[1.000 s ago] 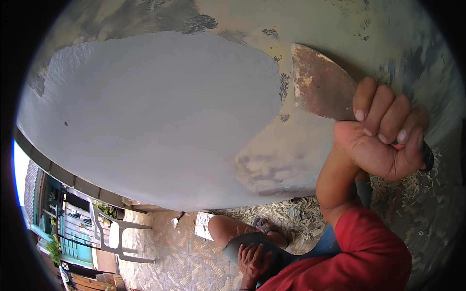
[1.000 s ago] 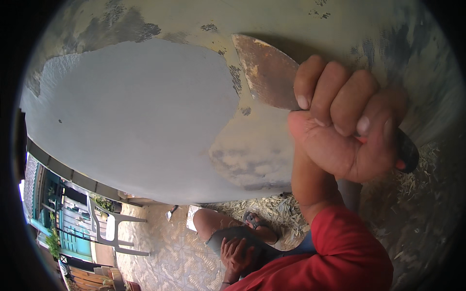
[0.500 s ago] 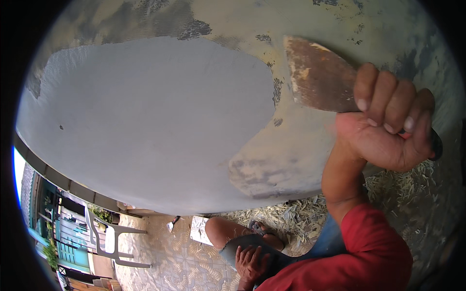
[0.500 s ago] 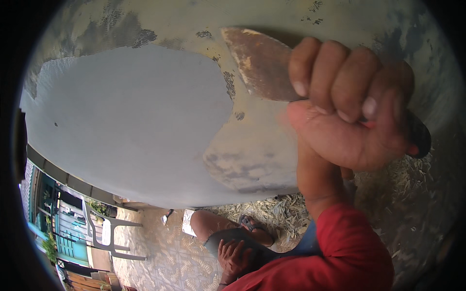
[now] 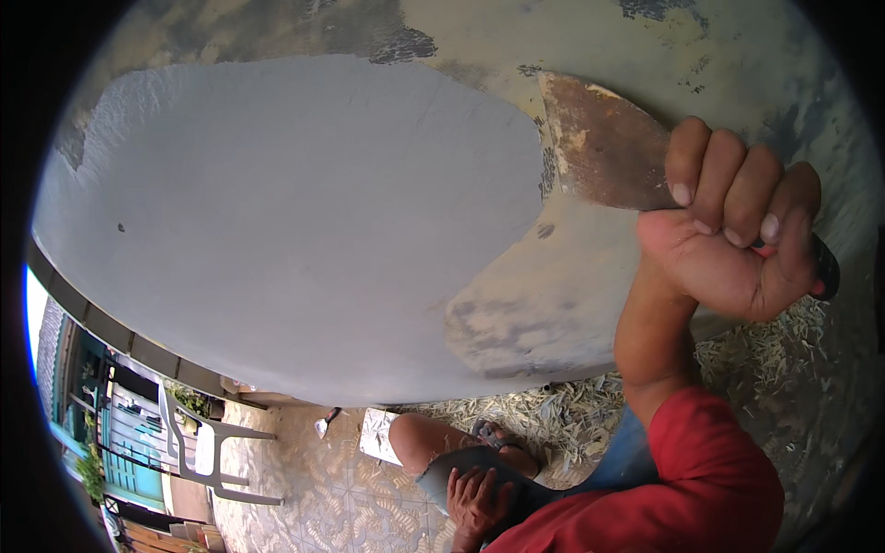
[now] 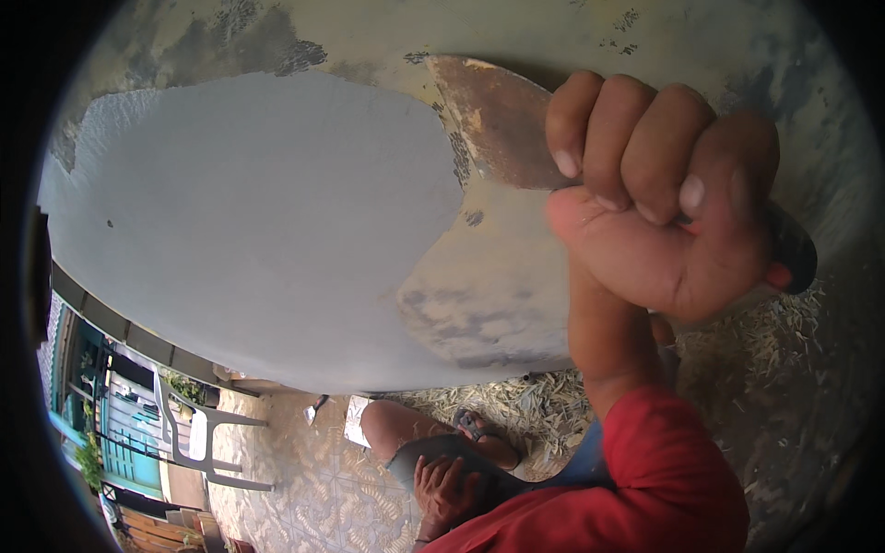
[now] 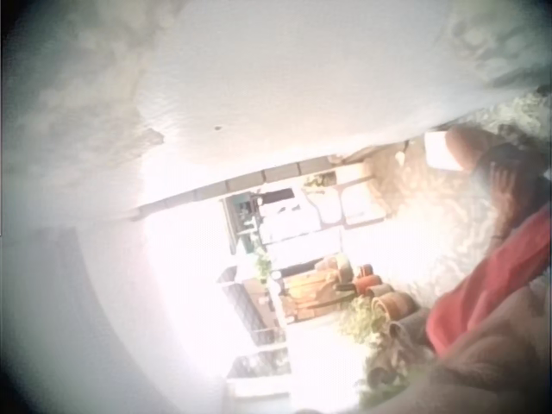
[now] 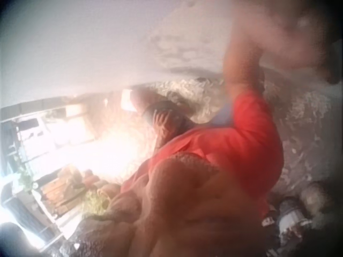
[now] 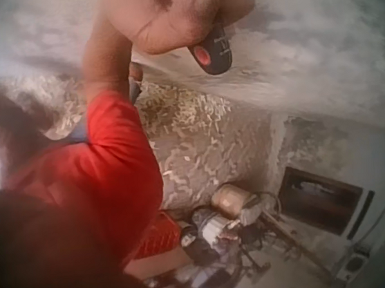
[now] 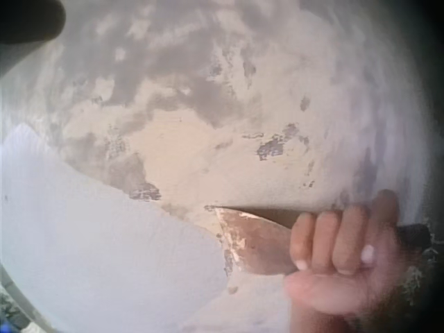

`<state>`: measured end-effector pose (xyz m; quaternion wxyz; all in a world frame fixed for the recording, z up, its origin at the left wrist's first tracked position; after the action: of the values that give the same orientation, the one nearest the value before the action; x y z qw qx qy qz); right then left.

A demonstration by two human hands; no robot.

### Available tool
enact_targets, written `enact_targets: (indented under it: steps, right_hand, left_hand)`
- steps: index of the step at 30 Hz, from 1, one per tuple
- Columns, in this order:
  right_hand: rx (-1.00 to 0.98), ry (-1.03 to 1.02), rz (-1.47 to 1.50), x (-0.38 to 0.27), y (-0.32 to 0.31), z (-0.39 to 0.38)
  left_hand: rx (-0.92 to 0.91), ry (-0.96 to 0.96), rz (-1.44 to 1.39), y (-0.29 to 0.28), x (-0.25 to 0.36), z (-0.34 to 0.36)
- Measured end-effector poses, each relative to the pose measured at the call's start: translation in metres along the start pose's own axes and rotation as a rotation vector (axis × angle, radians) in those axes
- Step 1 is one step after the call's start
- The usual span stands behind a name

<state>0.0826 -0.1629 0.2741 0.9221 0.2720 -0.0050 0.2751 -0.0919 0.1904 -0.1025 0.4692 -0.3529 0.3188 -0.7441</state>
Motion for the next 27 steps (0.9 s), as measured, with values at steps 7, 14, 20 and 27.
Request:
enact_targets:
  steps: [7, 14, 20, 27]
  right_hand:
    - [-0.062, 0.05, 0.063, 0.012, 0.007, 0.002]
    - [-0.089, 0.167, 0.238, 0.045, 0.011, -0.018]
    - [-0.066, -0.073, 0.057, -0.028, -0.004, 0.01]
    - [0.003, 0.015, 0.162, 0.011, 0.006, 0.009]
  left_hand:
    - [0.01, 0.036, -0.011, 0.002, 0.003, 0.003]
    - [0.034, 0.035, -0.006, 0.0, 0.001, 0.004]
    - [0.044, 0.004, -0.04, 0.002, 0.0, 0.0]
    - [0.05, 0.035, -0.021, -0.004, -0.003, -0.007]
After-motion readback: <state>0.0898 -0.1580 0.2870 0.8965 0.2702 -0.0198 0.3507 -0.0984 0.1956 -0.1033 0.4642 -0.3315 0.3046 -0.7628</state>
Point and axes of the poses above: each hand's wrist, its own z-axis towards the middle knuckle, its own y-axis out of the palm, x = y × z, the point moved 9 cm from there along z, towards the middle knuckle, and after that the axes turned 11 degrees about x, right-handed, at the moved point
